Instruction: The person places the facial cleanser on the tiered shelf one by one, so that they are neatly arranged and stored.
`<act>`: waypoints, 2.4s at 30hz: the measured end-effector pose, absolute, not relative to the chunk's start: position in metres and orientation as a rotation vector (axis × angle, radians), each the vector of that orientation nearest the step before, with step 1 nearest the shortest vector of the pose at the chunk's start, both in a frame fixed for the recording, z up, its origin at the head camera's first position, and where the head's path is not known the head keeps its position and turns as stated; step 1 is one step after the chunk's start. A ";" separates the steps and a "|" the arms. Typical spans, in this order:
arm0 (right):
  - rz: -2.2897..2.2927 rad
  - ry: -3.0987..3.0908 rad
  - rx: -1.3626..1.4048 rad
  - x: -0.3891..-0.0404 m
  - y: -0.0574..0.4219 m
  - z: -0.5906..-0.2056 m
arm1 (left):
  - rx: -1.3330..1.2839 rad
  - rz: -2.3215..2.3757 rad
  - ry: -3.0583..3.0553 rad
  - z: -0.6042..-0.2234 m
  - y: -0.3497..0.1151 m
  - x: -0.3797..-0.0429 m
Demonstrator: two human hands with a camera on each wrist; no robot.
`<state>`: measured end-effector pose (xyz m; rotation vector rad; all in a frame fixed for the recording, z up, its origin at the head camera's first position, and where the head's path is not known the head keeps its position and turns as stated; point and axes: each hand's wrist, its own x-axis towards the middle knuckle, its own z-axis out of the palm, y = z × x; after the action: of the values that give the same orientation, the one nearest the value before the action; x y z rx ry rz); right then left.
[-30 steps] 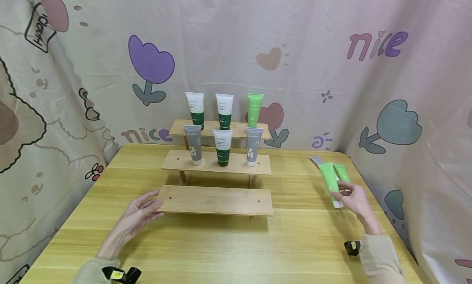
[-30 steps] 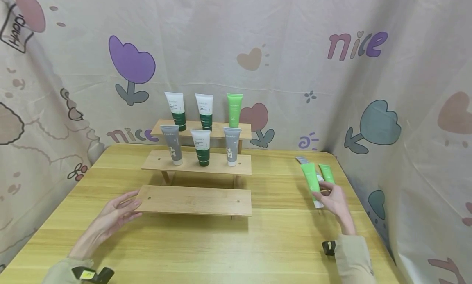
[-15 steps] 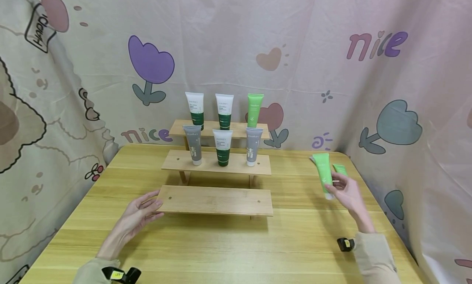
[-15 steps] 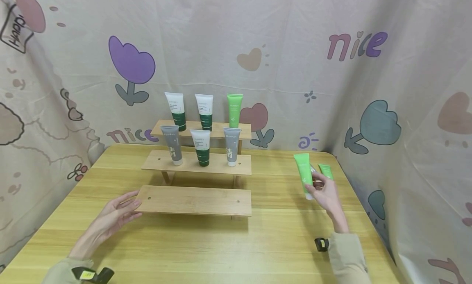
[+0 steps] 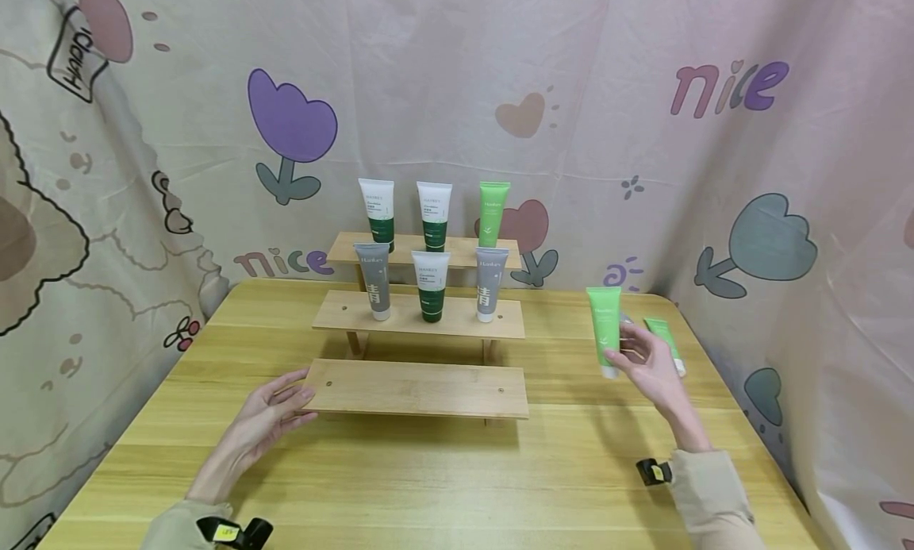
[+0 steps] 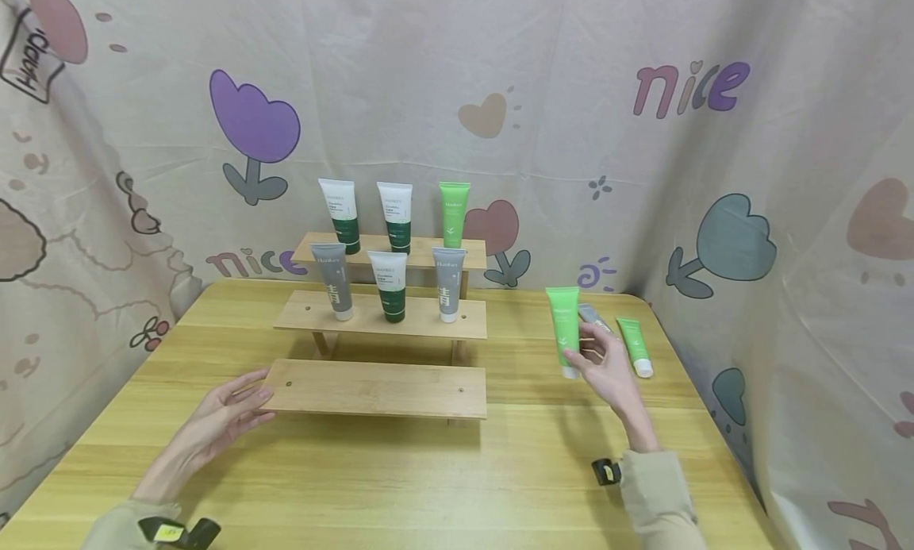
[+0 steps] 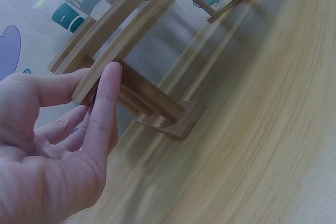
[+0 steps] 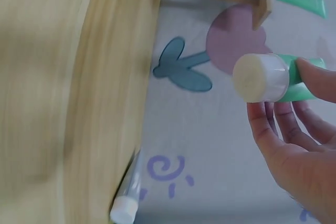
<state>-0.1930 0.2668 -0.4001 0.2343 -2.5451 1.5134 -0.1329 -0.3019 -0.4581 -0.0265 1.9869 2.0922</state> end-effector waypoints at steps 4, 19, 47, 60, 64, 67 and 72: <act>1.554 -2.506 0.304 -0.192 0.255 -0.398 | -0.027 2.078 2.001 -0.459 -0.301 -0.133; 1.665 -2.442 0.465 -0.189 0.212 -0.388 | -0.018 2.080 1.970 -0.458 -0.302 -0.132; 1.772 -2.406 0.698 -0.189 0.132 -0.381 | -0.014 2.092 1.972 -0.460 -0.303 -0.133; 1.796 -2.500 0.706 -0.187 0.091 -0.377 | -0.021 2.115 1.943 -0.459 -0.304 -0.134; 1.812 -2.477 0.757 -0.190 0.080 -0.379 | -0.027 2.107 1.957 -0.459 -0.304 -0.133; 1.825 -2.447 0.802 -0.192 0.072 -0.380 | -0.022 2.102 1.961 -0.459 -0.303 -0.133; 1.821 -2.434 0.856 -0.194 0.059 -0.381 | 0.006 2.100 1.966 -0.460 -0.303 -0.132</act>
<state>-0.1939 0.0585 -0.3807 0.8557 -2.4337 1.8211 -0.1319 -0.3027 -0.4596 0.0056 1.9658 2.0998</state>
